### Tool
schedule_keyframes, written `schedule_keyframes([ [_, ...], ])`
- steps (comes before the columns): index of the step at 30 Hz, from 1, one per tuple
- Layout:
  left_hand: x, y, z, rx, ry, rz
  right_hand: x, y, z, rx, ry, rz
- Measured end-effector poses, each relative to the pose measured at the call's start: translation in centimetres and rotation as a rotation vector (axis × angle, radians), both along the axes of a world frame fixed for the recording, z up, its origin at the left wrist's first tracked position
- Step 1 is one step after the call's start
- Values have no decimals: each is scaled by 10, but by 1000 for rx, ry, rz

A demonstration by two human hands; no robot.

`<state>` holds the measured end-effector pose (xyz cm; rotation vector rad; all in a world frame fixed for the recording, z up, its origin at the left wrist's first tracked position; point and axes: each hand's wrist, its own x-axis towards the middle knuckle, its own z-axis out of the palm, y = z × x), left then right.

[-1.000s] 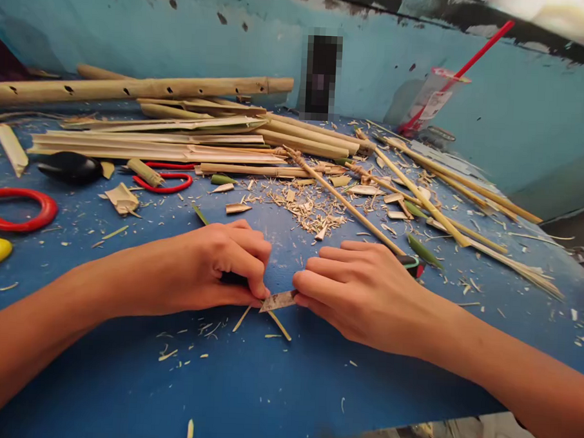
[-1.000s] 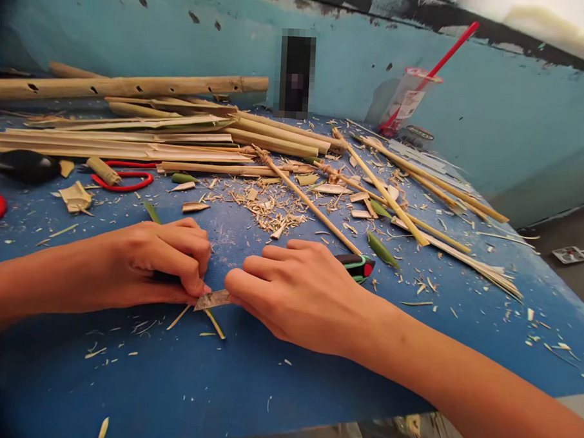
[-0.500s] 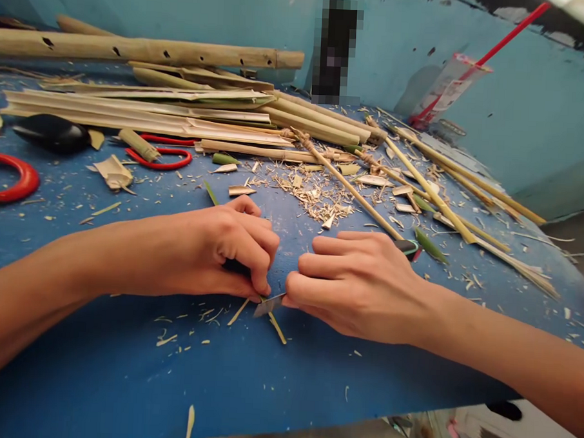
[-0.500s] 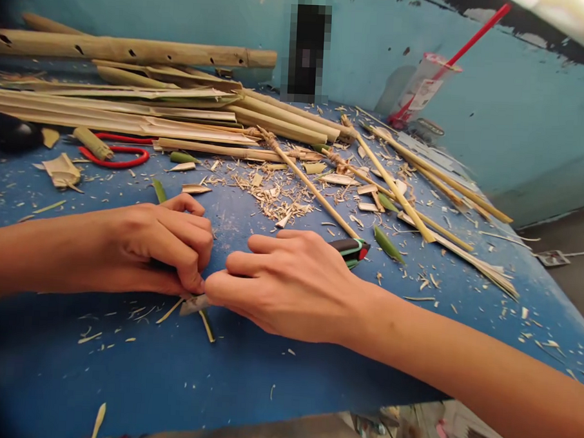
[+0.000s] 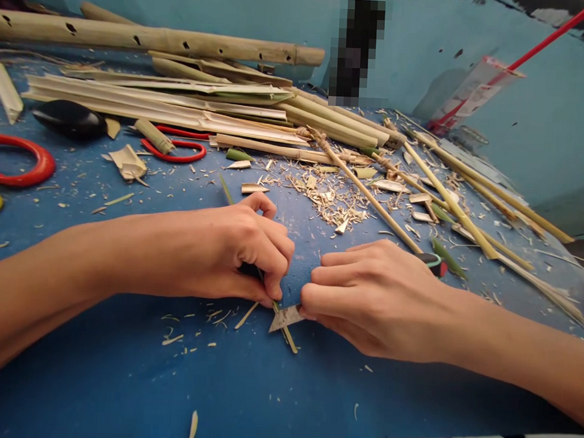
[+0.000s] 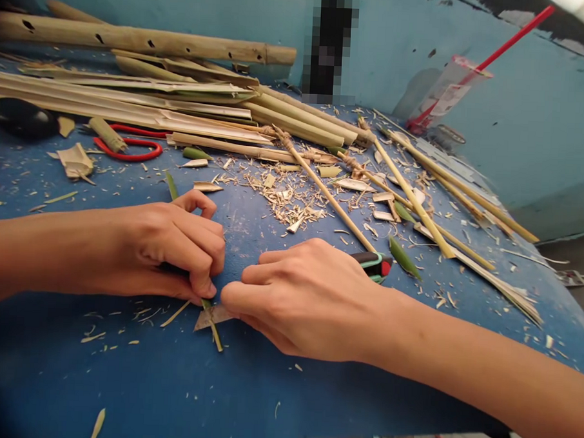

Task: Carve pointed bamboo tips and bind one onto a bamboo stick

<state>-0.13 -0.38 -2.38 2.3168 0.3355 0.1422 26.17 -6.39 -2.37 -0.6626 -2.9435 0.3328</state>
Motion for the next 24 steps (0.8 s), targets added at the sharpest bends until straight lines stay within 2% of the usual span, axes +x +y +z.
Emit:
schedule_keyframes([
  [6,1,-2,4,12,-4,9,3,1,7,-166,-32,10],
  [17,2,-4,4,85,14,-22,5,-2,16,-278,-129,5],
  [21,0,-4,3,95,-15,-27,15,-17,19,-333,-187,38],
  [24,-2,-4,-1,105,-29,-24,30,-31,19,-263,-148,23],
])
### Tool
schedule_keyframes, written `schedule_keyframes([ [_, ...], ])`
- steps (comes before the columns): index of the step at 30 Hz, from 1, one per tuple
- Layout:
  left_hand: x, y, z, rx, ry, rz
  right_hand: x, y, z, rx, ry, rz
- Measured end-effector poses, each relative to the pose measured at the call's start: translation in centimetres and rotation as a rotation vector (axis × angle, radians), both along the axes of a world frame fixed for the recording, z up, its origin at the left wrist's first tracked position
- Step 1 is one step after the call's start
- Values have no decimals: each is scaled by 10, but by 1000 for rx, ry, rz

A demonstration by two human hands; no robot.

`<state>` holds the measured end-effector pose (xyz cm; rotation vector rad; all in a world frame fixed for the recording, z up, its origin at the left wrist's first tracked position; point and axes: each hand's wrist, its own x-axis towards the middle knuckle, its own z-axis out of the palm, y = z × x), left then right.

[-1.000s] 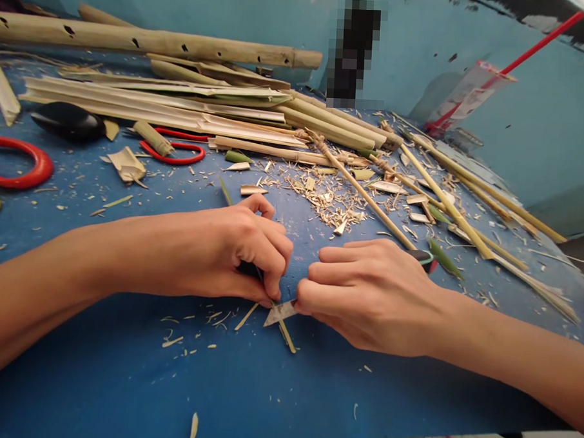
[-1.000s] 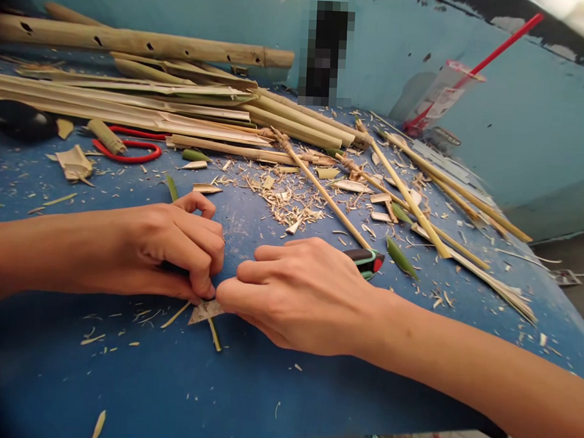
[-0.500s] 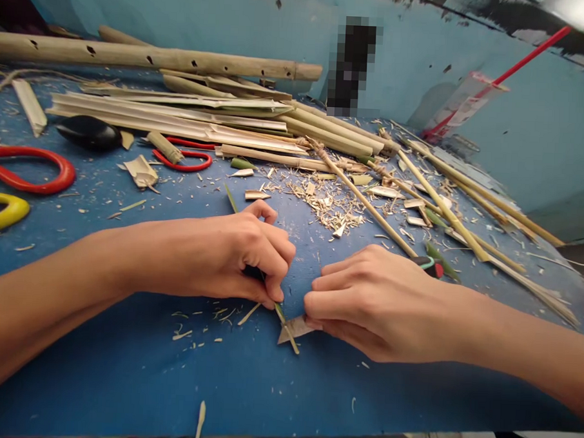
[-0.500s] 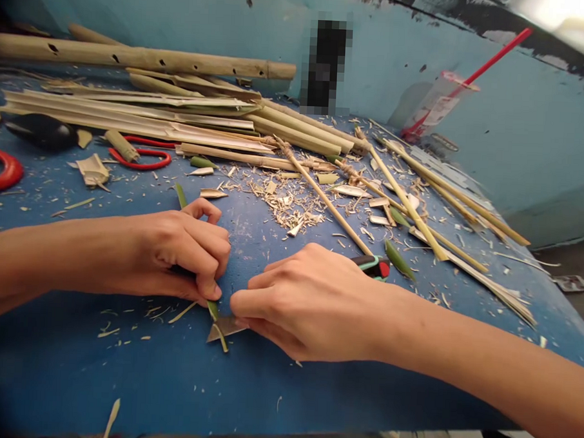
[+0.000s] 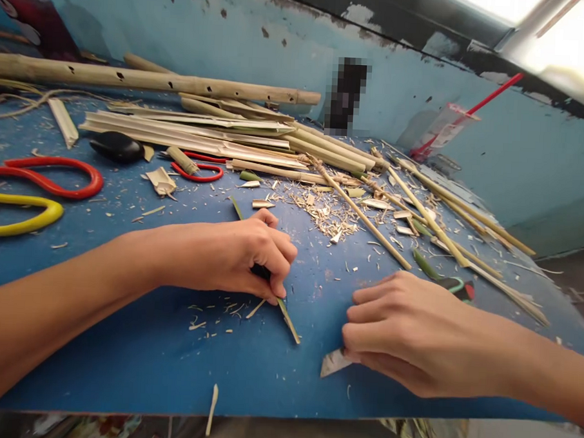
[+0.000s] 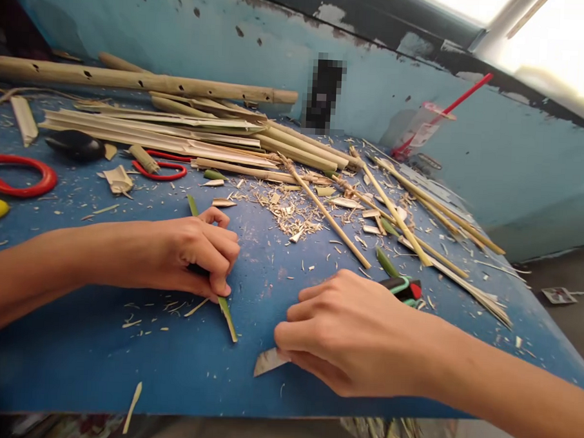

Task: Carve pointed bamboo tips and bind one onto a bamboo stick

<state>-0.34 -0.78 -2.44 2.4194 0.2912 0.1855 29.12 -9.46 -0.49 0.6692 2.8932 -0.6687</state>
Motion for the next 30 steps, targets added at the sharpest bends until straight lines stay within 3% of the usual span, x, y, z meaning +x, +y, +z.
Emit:
schedule_keyframes([
  [4,-6,2,-4,-16,-4,2,12,-7,-1,84,165,-80],
  [8,-14,2,-5,-92,-18,18,5,-1,-1,123,224,-173],
  [18,-17,0,-13,-91,-3,35,-17,7,-11,251,181,-189],
  [30,-22,-4,-9,-71,49,84,-41,15,-22,404,272,-144],
])
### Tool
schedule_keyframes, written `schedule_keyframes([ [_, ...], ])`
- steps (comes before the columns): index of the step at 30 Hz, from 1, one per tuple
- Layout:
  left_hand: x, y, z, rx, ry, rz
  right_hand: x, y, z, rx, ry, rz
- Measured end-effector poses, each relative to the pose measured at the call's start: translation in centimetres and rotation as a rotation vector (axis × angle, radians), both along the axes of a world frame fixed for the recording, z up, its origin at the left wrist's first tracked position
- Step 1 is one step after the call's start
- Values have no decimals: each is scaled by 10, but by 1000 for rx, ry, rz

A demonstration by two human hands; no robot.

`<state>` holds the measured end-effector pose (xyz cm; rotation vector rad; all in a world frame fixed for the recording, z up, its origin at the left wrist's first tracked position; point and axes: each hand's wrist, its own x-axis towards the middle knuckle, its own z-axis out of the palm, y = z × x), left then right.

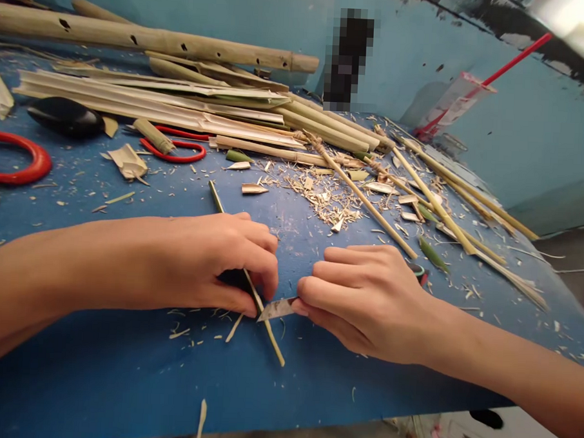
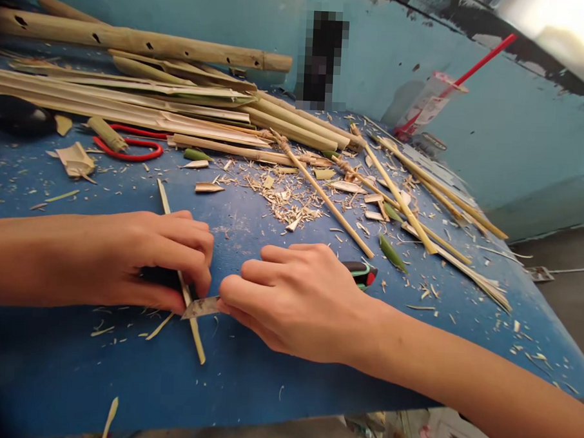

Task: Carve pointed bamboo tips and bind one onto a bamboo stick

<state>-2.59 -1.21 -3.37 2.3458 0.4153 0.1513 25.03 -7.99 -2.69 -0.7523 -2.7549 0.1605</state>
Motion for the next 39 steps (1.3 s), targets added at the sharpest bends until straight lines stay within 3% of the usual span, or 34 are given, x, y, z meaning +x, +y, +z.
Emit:
schedule_keyframes([
  [11,8,0,6,14,-80,-42,-7,-2,-2,14,1,40],
  [24,7,1,3,38,-35,-39,-5,1,0,-225,-60,110],
  [39,10,-4,7,42,-39,-54,0,6,7,-382,-170,164],
])
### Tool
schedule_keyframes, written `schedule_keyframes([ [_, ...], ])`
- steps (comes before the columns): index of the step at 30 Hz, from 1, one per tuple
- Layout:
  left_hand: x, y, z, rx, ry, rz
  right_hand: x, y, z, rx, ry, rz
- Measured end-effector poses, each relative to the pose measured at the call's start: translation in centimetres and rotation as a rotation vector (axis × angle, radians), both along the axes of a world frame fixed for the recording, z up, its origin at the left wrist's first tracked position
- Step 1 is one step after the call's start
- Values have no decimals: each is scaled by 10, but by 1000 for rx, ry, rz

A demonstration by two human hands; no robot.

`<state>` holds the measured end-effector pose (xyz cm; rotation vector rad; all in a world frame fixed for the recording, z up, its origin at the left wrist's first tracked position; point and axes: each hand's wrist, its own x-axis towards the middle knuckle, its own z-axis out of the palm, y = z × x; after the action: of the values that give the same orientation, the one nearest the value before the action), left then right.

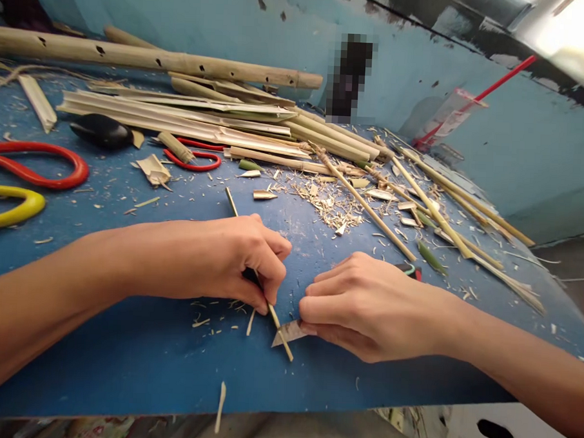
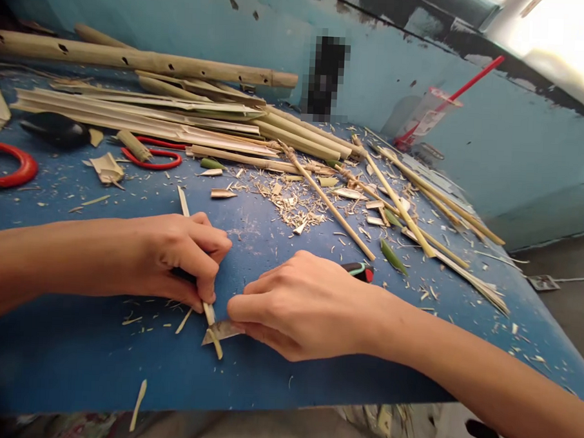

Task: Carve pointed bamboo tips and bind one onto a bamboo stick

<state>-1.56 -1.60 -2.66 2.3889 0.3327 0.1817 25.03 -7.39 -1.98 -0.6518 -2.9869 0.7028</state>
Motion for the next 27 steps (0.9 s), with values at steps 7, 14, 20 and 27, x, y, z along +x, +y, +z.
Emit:
schedule_keyframes([
  [7,0,-1,3,-5,-7,-13,0,-2,4,-70,-35,47],
  [14,-4,-2,-3,46,-56,-1,10,-17,11,16,-20,53],
  [20,-13,-3,12,153,-99,52,41,24,6,399,-91,-244],
  [27,6,-53,28,806,-101,28,-65,57,93,650,-12,-340],
])
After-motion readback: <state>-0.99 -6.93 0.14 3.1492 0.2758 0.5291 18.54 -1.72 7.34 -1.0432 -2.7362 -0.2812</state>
